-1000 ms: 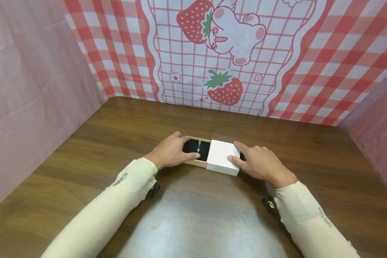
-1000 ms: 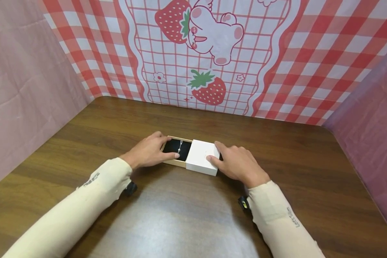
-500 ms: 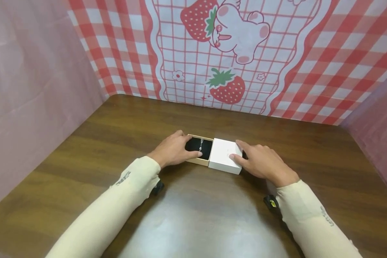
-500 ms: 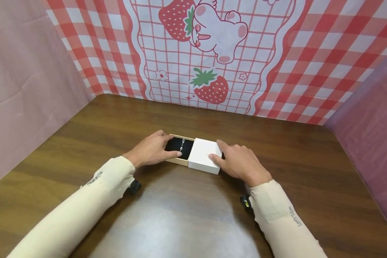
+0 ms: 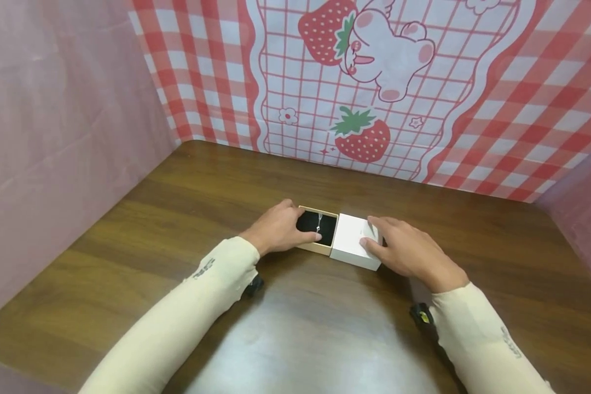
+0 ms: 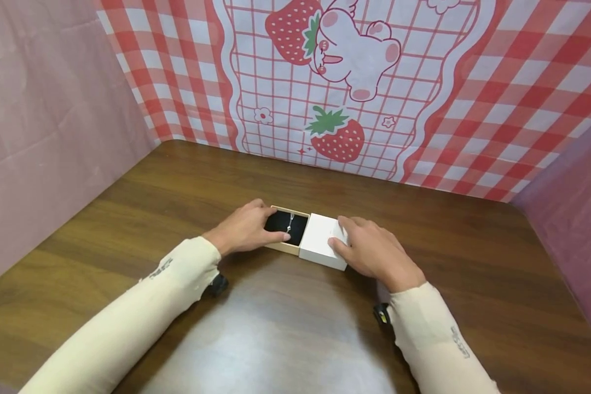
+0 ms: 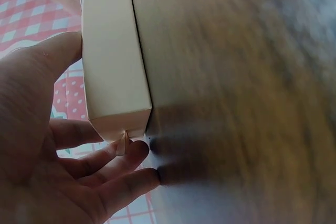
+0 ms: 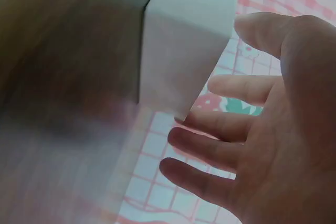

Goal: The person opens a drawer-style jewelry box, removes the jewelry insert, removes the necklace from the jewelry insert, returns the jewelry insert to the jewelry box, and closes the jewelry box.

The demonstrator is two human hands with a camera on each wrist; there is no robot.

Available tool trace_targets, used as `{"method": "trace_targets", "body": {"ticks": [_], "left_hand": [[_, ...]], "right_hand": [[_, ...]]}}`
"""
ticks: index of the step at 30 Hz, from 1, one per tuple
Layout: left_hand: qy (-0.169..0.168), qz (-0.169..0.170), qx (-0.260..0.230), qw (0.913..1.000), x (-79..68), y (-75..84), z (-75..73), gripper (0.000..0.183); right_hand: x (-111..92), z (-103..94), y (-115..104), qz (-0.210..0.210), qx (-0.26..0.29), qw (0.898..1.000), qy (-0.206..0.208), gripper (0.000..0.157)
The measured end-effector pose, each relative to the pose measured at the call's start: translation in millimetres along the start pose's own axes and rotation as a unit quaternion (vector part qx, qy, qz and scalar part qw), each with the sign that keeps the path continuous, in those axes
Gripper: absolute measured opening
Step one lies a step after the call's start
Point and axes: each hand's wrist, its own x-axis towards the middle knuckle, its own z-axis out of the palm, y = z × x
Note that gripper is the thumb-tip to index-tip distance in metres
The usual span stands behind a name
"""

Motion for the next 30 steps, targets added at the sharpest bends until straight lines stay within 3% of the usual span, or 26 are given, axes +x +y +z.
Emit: {"method": "trace_targets", "body": {"ticks": [9,18,25,30], "left_hand": [[0.01,0.002,0.001,0.9999,-0.7,-1.0,-0.8,0.079],[0.013,0.012,0.014,0.9998,1.9,3.3,-0.3,0.078],[0.012,0.012,0.023,0.9996,4.0,7.0,0.2,0.076],[0.009,0.007,0.023,0.9997,1.6,4.4,-1.7,0.077]], "right_hand": [[17.0,2.9,-25.5,-0.064,0.003,0.997,0.037,0.065],[28.1,10.4,-34.2,-0.071,-0.024,0.997,0.029,0.064],[33.3,15.0,-37.0,-0.08,-0.017,0.997,0.014,0.076],[38.4,17.2,-41.2,-0.096,-0.025,0.995,0.01,0.075]]}}
